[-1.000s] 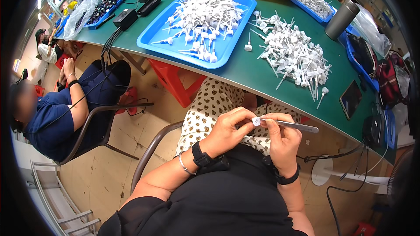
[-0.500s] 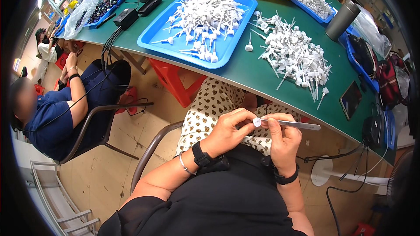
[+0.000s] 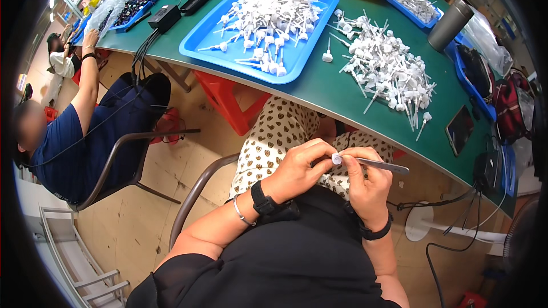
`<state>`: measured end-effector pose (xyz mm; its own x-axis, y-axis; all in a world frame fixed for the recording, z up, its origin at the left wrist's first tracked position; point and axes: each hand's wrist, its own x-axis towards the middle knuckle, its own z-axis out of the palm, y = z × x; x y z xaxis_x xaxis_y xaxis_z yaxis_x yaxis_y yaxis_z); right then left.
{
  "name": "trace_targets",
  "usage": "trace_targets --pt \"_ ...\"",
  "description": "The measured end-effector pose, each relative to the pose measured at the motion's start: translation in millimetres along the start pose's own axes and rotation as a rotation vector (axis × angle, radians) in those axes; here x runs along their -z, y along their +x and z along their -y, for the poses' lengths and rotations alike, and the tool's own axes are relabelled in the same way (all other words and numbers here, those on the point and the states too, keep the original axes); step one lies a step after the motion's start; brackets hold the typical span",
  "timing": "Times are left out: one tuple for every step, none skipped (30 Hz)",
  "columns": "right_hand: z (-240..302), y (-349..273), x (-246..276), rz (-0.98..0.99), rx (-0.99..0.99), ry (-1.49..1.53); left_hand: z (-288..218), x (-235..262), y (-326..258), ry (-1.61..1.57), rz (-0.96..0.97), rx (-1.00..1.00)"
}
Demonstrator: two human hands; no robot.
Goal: The person sits at a green workbench and repeatedly picks up small white plastic components from a blue tray. Using tweezers, they manipulate each component and place it back onto the table or tray. The process is repetitive and focused on individual handling of the parts.
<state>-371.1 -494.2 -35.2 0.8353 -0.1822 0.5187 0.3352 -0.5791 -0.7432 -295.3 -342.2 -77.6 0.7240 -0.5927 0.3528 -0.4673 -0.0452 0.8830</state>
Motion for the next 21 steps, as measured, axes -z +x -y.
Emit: trace_targets --pt "0.2 0.7 0.4 0.013 0.023 -0.012 -0.3 -0.3 0.1 -0.018 -0.007 -0.006" --pt "0.7 1.7 1.1 0.025 0.046 -0.025 -1.0 -0.9 0.3 -0.036 -0.013 -0.011" --pt "1.4 2.8 2.1 0.038 0.07 -0.037 -1.4 -1.3 0.4 -0.054 -0.019 -0.017" --pt "2.4 3.6 3.7 0.068 0.081 -0.063 -0.9 -1.3 0.0 -0.048 -0.006 -0.015" --pt "3.6 4.6 5.6 0.099 0.093 -0.088 0.1 -0.9 -0.4 -0.042 0.008 -0.013" --pt "3.9 5.1 6.5 0.129 0.105 -0.114 0.6 -0.3 -1.1 -0.035 0.021 -0.011" --pt "3.5 5.7 7.0 0.137 0.108 -0.115 0.4 0.1 -1.2 -0.038 0.028 0.011" --pt "3.1 6.3 7.3 0.144 0.112 -0.116 -0.2 0.9 -1.4 -0.04 0.034 0.034" --pt "2.8 6.3 7.5 0.153 0.116 -0.117 -1.0 1.5 -1.5 -0.042 0.04 0.056" --pt "1.4 5.4 6.5 0.104 0.074 -0.051 -3.3 3.2 0.5 -0.067 0.03 0.061" --pt "-1.3 3.0 4.0 0.056 0.032 0.016 -6.6 5.2 3.0 -0.092 0.02 0.066" --pt "-3.4 0.4 1.5 0.008 -0.01 0.082 -8.5 6.5 4.8 -0.116 0.009 0.07" --pt "-4.7 -2.0 -1.8 -0.033 -0.07 0.161 -7.9 7.0 5.3 -0.131 -0.005 0.077" --pt "-5.4 -5.0 -5.2 -0.074 -0.13 0.24 -6.7 6.9 5.4 -0.145 -0.019 0.084" --pt "-5.2 -6.6 -7.1 -0.114 -0.19 0.319 -5.6 6.9 5.5 -0.16 -0.034 0.09" --pt "-5.7 -7.3 -5.4 -0.092 -0.203 0.317 -4.9 6.4 4.7 -0.134 -0.038 0.08" --pt "-6.0 -7.5 -6.2 -0.094 -0.192 0.301 -4.4 6.1 3.9 -0.109 -0.042 0.07" --pt "-6.8 -7.8 -7.4 -0.096 -0.181 0.284 -3.7 6.0 3.2 -0.084 -0.046 0.059" --pt "-7.5 -8.0 -7.8 -0.097 -0.169 0.266 -2.6 5.6 3.0 -0.076 -0.049 0.046" --pt "-7.6 -8.1 -7.8 -0.093 -0.159 0.248 -1.4 5.2 2.8 -0.067 -0.052 0.033" --pt "-7.7 -8.2 -7.6 -0.089 -0.15 0.231 -0.8 4.7 2.7 -0.059 -0.054 0.02"
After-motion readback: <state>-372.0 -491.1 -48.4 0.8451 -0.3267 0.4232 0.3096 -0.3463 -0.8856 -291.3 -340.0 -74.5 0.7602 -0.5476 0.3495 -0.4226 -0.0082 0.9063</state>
